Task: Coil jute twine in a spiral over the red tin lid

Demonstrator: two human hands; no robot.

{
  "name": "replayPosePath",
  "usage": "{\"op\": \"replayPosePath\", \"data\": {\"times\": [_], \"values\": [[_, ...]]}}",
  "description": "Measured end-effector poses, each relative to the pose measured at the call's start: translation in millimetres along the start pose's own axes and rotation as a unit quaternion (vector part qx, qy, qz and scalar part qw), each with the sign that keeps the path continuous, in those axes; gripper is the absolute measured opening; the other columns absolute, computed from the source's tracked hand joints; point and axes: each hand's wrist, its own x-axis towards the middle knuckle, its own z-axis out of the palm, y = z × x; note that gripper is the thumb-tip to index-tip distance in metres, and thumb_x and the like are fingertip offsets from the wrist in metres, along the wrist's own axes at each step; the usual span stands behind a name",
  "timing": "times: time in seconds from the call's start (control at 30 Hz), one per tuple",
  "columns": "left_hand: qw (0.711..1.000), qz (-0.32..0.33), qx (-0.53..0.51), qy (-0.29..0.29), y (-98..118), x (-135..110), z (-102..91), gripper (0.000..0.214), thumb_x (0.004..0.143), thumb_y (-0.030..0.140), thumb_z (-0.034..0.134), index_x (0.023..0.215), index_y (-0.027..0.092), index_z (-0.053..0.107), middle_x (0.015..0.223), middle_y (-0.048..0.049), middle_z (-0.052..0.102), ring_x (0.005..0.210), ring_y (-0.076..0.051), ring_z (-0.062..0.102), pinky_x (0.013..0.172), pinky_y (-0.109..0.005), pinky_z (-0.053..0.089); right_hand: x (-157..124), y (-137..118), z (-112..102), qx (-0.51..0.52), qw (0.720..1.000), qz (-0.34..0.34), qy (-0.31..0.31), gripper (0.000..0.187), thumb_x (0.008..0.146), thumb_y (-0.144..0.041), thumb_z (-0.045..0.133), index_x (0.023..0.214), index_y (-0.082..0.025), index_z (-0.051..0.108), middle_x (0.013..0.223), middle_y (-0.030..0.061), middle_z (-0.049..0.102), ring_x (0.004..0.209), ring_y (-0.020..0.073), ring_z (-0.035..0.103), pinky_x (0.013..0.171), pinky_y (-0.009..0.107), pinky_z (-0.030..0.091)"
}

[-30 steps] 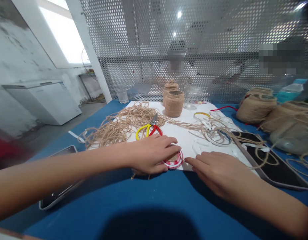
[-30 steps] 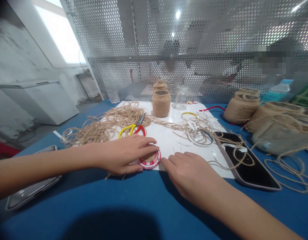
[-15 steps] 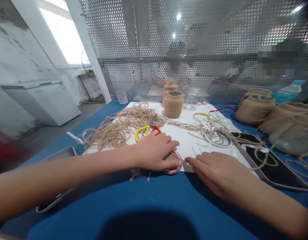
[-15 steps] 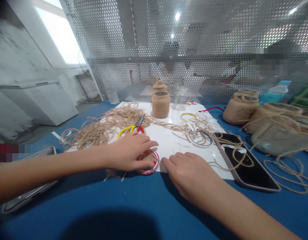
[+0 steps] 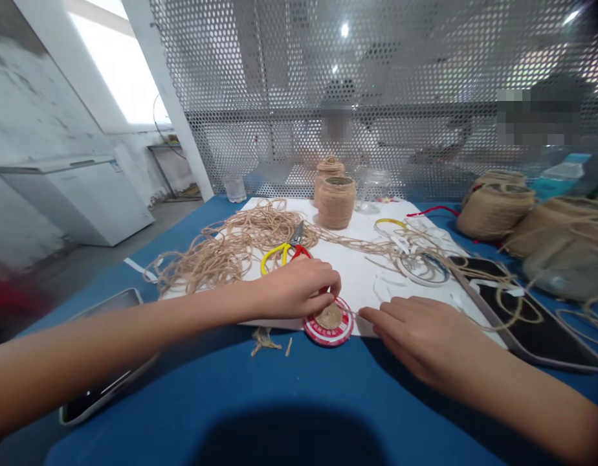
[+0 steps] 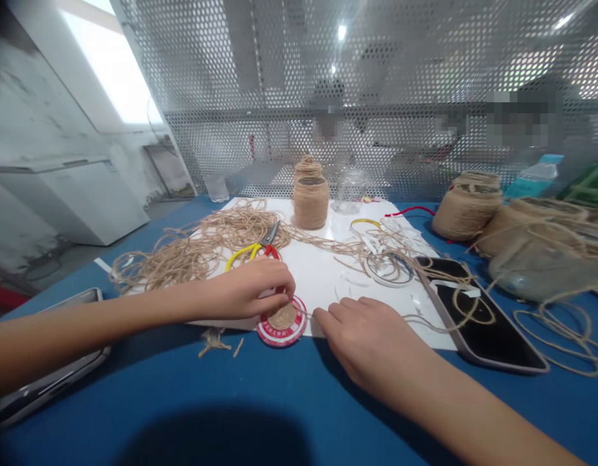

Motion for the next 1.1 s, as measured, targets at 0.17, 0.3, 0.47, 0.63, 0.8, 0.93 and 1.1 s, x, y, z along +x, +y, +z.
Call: {"op": "replayPosePath", "data": {"times": [0.17, 0.3, 0.47, 0.63, 0.8, 0.93, 1.1], "values": [[0.999, 0.022, -0.023, -0.022, 2.0, -1.4, 2.6, 0.011, 0.087, 0.014, 0.05, 0.091, 0.015, 0.06, 0.087, -0.0046, 0.062, 0.081, -0.015, 0.054, 0.078, -0.026, 0.041, -0.4, 0.2, 2.0, 0.009, 1.0, 0.003, 0.0, 0.024, 0.083, -0.011, 0.043, 0.099, -0.017, 0.061, 0.073, 0.002, 0.062, 0.065, 0.0194, 0.056, 0.059, 0.031, 0.03], [0.999, 0.027, -0.018, -0.026, 0.0, -2.1, 6.2, 0.012, 0.087, 0.015, 0.049, 0.092, 0.014, 0.06, 0.087, -0.0056, 0.061, 0.081, -0.016, 0.054, 0.076, -0.026, 0.042, 0.9, 1.1, 2.2, 0.007, 1.0, 0.004, 0.002, 0.024, 0.083, -0.011, 0.043, 0.098, -0.017, 0.061, 0.073, 0.0024, 0.062, 0.065, 0.0196, 0.056, 0.059, 0.031, 0.03], [0.999, 0.032, -0.023, -0.026, -3.1, -2.2, 7.6, 0.013, 0.088, 0.016, 0.047, 0.093, 0.014, 0.059, 0.088, -0.0061, 0.061, 0.081, -0.016, 0.053, 0.077, -0.026, 0.041, 1.6, 1.7, 1.7, 0.004, 1.0, 0.0, 0.009, 0.024, 0.082, -0.01, 0.044, 0.097, -0.017, 0.061, 0.072, 0.002, 0.061, 0.064, 0.019, 0.055, 0.059, 0.031, 0.03], [0.999, 0.038, -0.01, -0.027, -1.8, -1.8, 7.3, 0.014, 0.09, 0.017, 0.045, 0.092, 0.014, 0.059, 0.087, -0.0062, 0.062, 0.081, -0.017, 0.054, 0.079, -0.029, 0.038, 1.3, 1.2, 0.4, 0.002, 1.0, 0.0, 0.015, 0.023, 0.083, -0.011, 0.043, 0.097, -0.016, 0.061, 0.072, 0.0023, 0.061, 0.064, 0.0186, 0.054, 0.059, 0.031, 0.029], [0.999, 0.038, 0.017, 0.002, -1.4, -4.6, 12.0, 0.015, 0.091, 0.02, 0.043, 0.089, 0.017, 0.058, 0.086, -0.0044, 0.063, 0.079, -0.016, 0.054, 0.078, -0.03, 0.034, 1.3, -0.4, -1.8, 0.015, 1.0, 0.008, 0.006, 0.023, 0.086, -0.014, 0.043, 0.1, -0.018, 0.06, 0.073, 0.0017, 0.061, 0.065, 0.0182, 0.054, 0.059, 0.031, 0.029], [0.996, 0.054, 0.066, 0.029, -1.1, -5.7, 12.8, 0.018, 0.092, 0.022, 0.043, 0.089, 0.019, 0.06, 0.082, -0.0032, 0.063, 0.078, -0.016, 0.053, 0.076, -0.032, 0.03, 0.9, -1.7, -1.9, 0.025, 1.0, 0.008, 0.002, 0.023, 0.086, -0.014, 0.042, 0.102, -0.018, 0.059, 0.074, 0.0015, 0.061, 0.066, 0.018, 0.053, 0.059, 0.031, 0.029], [0.995, 0.018, 0.063, 0.07, 1.1, -8.2, 6.6, 0.019, 0.09, 0.021, 0.041, 0.091, 0.018, 0.06, 0.081, -0.0035, 0.061, 0.077, -0.017, 0.051, 0.077, -0.033, 0.03, 0.9, -2.0, -1.4, 0.021, 1.0, 0.007, -0.001, 0.024, 0.086, -0.014, 0.043, 0.104, -0.018, 0.058, 0.073, 0.0013, 0.06, 0.064, 0.0175, 0.053, 0.058, 0.03, 0.029]]}}
